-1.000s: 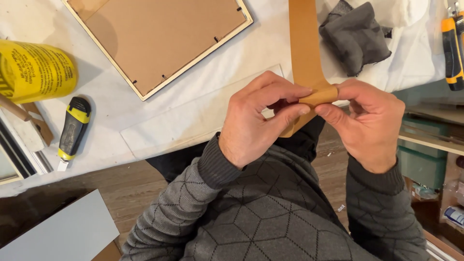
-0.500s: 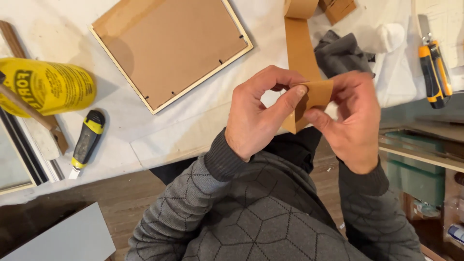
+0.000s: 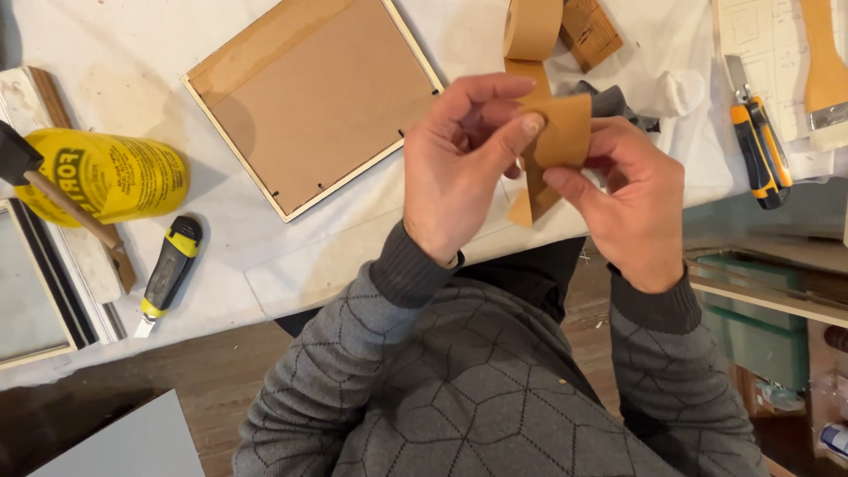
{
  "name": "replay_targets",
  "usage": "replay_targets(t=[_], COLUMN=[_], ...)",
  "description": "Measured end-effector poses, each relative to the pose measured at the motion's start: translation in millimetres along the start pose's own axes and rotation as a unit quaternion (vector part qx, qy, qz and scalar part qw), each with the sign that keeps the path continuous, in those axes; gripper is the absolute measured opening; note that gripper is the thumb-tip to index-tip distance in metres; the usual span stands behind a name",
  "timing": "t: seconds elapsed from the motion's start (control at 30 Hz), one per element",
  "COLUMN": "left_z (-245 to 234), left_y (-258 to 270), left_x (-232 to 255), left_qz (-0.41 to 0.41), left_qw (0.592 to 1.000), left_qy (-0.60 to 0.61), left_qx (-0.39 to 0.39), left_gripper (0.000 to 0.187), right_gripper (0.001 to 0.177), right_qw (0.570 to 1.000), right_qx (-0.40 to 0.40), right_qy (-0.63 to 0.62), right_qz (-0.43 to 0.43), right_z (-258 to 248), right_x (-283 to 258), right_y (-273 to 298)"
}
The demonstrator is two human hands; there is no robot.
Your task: Applying adhesive tape to the back of a picture frame using a foam brush and a utility knife.
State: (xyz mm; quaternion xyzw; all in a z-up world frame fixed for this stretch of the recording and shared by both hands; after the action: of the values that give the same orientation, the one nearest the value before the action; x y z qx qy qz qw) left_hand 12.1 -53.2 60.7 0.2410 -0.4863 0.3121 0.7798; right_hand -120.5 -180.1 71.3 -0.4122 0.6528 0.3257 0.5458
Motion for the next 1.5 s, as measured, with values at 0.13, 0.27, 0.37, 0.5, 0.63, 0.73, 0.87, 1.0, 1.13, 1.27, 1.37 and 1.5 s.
replay_targets(t=[0.13, 0.27, 0.37, 0.5, 0.63, 0.73, 0.87, 1.0, 1.13, 1.27, 1.37, 1.5], left_z=[1.0, 1.0, -0.9, 3.9, 4.9, 7.8, 15.4, 19.2, 23.0, 27.8, 29.0, 34.3], left_y=[-8.9, -9.9, -3.7, 1.5, 4.1, 6.7, 15.5, 21.4, 21.2, 22.0, 24.1, 28.3], left_x=[5.5, 3.9, -7.9, -12.3, -9.9, -7.0, -4.1, 2.1, 9.3, 12.0, 13.4, 15.4], left_qz=[-0.014, -0.009, -0.018, -0.03, -0.032, -0.041, -0.051, -0.032, 0.012, 0.016, 0.033, 0.077], left_qw=[0.999, 0.999, 0.999, 0.999, 0.999, 0.999, 0.996, 0.996, 0.987, 0.979, 0.971, 0.959], left_qy=[0.03, 0.044, 0.034, 0.023, -0.001, -0.028, -0.065, -0.074, -0.154, -0.194, -0.228, -0.269], left_qx=[0.008, 0.0, -0.003, -0.008, -0.008, -0.01, -0.016, -0.031, -0.048, -0.057, -0.058, -0.049], left_gripper=[0.023, 0.022, 0.023, 0.023, 0.023, 0.023, 0.021, 0.022, 0.023, 0.019, 0.015, 0.013], right_gripper=[0.021, 0.024, 0.029, 0.033, 0.034, 0.037, 0.031, 0.025, 0.015, 0.008, 0.007, 0.008], right_qw=[0.997, 0.997, 0.993, 0.982, 0.987, 0.992, 0.995, 0.991, 0.991, 0.988, 0.989, 0.992], right_qx=[0.055, 0.048, 0.043, 0.046, 0.035, 0.026, 0.076, 0.12, 0.129, 0.149, 0.146, 0.106], right_qy=[0.006, -0.048, 0.049, 0.173, 0.147, 0.123, -0.047, -0.039, -0.019, -0.025, -0.004, 0.011], right_qz=[0.045, 0.025, 0.095, 0.064, 0.049, 0.022, -0.036, -0.034, -0.034, -0.025, -0.014, -0.072], right_z=[-4.2, -4.3, -3.4, -9.9, -8.5, -9.8, -8.3, -18.9, -20.6, -20.5, -21.1, -24.6], right_x=[-3.4, -15.2, -11.1, 5.5, 3.3, -5.4, -27.1, -13.0, -17.7, -23.5, -28.0, -31.8], right_y=[0.0, -4.5, -1.2, 6.9, 5.4, 3.0, -2.7, 7.8, 8.0, 9.5, 10.5, 12.6])
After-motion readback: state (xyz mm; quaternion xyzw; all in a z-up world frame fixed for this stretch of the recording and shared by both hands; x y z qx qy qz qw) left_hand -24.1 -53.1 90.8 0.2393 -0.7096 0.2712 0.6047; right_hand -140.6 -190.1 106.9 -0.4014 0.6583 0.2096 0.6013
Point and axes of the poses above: each hand's wrist, its own y-axis away from the middle knuckle, its own z-axis out of the palm, x = y × z, the point moved 2 cm from there along -y, towards the middle knuckle, and after that the axes turned 2 degrees about -y, right-handed, at the moved point
